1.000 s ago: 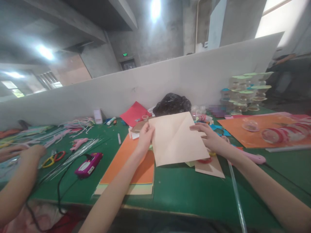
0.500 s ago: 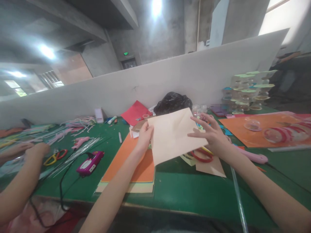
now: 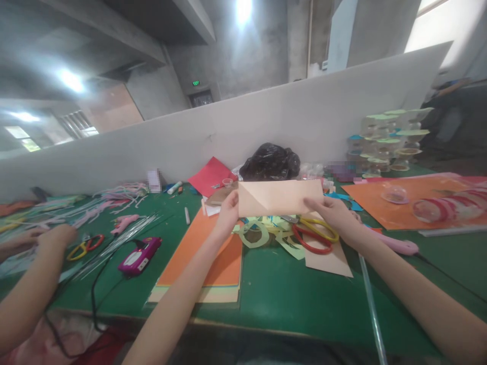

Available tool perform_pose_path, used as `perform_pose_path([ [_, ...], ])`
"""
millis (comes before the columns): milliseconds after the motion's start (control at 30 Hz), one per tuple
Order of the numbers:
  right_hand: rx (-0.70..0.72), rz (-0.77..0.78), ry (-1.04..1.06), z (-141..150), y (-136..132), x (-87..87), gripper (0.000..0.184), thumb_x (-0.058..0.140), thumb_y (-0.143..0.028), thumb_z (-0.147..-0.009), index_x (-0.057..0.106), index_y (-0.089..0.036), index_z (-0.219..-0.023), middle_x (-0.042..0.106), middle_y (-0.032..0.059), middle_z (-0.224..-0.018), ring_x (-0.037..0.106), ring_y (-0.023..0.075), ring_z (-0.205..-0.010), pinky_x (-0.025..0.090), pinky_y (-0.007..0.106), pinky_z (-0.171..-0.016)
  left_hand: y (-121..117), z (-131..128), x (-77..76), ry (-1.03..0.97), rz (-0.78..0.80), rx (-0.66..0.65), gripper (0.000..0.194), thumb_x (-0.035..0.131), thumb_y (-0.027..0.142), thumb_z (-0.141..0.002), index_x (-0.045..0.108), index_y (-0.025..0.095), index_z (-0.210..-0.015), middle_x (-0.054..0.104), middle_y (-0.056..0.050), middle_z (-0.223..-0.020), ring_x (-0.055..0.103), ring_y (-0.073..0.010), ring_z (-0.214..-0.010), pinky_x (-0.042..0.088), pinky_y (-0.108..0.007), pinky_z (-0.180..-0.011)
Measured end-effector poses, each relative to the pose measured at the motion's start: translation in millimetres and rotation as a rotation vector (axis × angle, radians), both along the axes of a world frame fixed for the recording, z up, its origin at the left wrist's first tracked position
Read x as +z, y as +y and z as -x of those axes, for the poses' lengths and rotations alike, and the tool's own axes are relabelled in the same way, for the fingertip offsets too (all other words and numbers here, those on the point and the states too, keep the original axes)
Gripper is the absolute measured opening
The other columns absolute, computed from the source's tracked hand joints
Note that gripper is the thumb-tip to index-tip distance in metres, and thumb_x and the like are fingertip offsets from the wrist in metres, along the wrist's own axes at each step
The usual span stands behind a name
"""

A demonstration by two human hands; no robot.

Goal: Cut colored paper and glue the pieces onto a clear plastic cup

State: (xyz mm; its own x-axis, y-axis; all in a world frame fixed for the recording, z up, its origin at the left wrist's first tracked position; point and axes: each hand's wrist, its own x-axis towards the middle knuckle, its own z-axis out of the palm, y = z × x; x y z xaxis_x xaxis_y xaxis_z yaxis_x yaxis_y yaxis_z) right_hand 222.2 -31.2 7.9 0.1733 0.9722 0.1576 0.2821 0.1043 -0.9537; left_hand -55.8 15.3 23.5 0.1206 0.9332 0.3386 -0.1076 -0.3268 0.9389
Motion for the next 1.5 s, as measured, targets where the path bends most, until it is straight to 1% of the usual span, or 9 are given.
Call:
perform_pose_path([
  [200, 0.019, 0.026, 0.034, 1, -3, 5.7, 0.051, 0.072, -0.065, -0.065, 0.067, -0.017, -0.084, 0.072, 0.0067, -0.088, 0.065, 0.0239, -0.082, 0.049, 0.031, -0.067, -8, -4, 3.5, 0.073, 0.005, -0.04, 0.049, 0.079, 0.035, -0.07, 0.068, 0.021, -0.115, 0.077, -0.005, -0.104, 0.07, -0.0231, -0.096, 0.055, -0.032, -0.082],
  [333, 0.011, -0.013, 0.049, 3, -9, 10.6, 0.046, 0.071, -0.059, -0.07, 0.067, -0.018, -0.091, 0.071, 0.005, -0.085, 0.064, 0.0226, -0.078, 0.047, 0.029, -0.063, -14, -9, 11.1, -0.014, 0.149, -0.012, 0.052, 0.072, 0.054, -0.076, 0.065, 0.021, -0.116, 0.076, -0.006, -0.097, 0.071, -0.0235, -0.092, 0.056, -0.032, -0.076],
  [500, -0.001, -0.068, 0.124, 5, -10, 12.5, 0.044, 0.071, -0.052, -0.071, 0.068, -0.019, -0.1, 0.073, 0.0056, -0.091, 0.066, 0.0233, -0.081, 0.049, 0.03, -0.066, -15, -12, 15.6, -0.073, 0.198, -0.157, 0.067, 0.057, 0.075, -0.078, 0.062, 0.021, -0.117, 0.075, -0.009, -0.106, 0.07, -0.0272, -0.103, 0.057, -0.038, -0.083],
  [667, 0.01, -0.117, 0.208, 4, -7, 9.2, 0.043, 0.073, -0.047, -0.072, 0.067, -0.02, -0.105, 0.074, 0.0074, -0.104, 0.067, 0.0269, -0.097, 0.053, 0.035, -0.081, -13, -11, 7.6, 0.013, 0.073, -0.058, 0.059, 0.08, 0.051, -0.07, 0.062, 0.021, -0.116, 0.071, -0.009, -0.118, 0.068, -0.0245, -0.107, 0.054, -0.035, -0.089],
  [800, -0.004, -0.131, 0.198, 4, -3, 5.5, 0.041, 0.072, -0.046, -0.075, 0.064, -0.02, -0.105, 0.074, 0.0086, -0.107, 0.067, 0.0281, -0.102, 0.054, 0.037, -0.087, -11, -9, 1.5, 0.058, 0.037, 0.021, 0.046, 0.079, 0.042, -0.074, 0.066, 0.018, -0.111, 0.073, -0.009, -0.114, 0.069, -0.0228, -0.102, 0.054, -0.033, -0.087],
  [967, 0.01, -0.165, 0.338, 6, 0, 3.6, 0.06, 0.073, -0.045, -0.077, 0.054, -0.022, -0.129, 0.072, 0.0115, -0.12, 0.07, 0.0286, -0.103, 0.058, 0.039, -0.082, -10, -7, 0.6, 0.072, 0.039, 0.059, 0.044, 0.078, 0.042, -0.074, 0.068, 0.018, -0.109, 0.074, -0.009, -0.113, 0.069, -0.0223, -0.098, 0.053, -0.031, -0.082],
  [1200, 0.048, 0.084, 0.367, 8, -9, 12.4, 0.033, 0.068, -0.051, -0.079, 0.069, -0.02, -0.092, 0.076, 0.0088, -0.088, 0.071, 0.0272, -0.081, 0.057, 0.036, -0.071, -12, -8, 3.9, 0.124, -0.021, 0.059, 0.037, 0.075, 0.043, -0.078, 0.069, 0.018, -0.105, 0.073, -0.007, -0.106, 0.066, -0.0189, -0.09, 0.05, -0.029, -0.081],
  [1367, -0.056, -0.018, 0.161, 9, -10, 11.8, 0.04, 0.069, -0.059, -0.072, 0.063, -0.02, -0.068, 0.066, 0.0031, -0.067, 0.062, 0.0206, -0.067, 0.046, 0.028, -0.056, -12, -6, 5.4, 0.227, -0.074, 0.18, 0.03, 0.072, 0.046, -0.081, 0.063, 0.018, -0.078, 0.059, 0.003, -0.071, 0.051, -0.0113, -0.066, 0.039, -0.021, -0.062],
  [1500, -0.155, -0.04, -0.008, 8, -9, 8.3, 0.046, 0.069, -0.063, -0.069, 0.058, -0.02, -0.058, 0.053, -0.0009, -0.052, 0.052, 0.0162, -0.058, 0.036, 0.026, -0.05, -10, -4, 4.1, 0.243, -0.066, 0.199, 0.031, 0.071, 0.048, -0.08, 0.062, 0.018, -0.078, 0.057, 0.003, -0.071, 0.048, -0.0116, -0.066, 0.036, -0.022, -0.06],
])
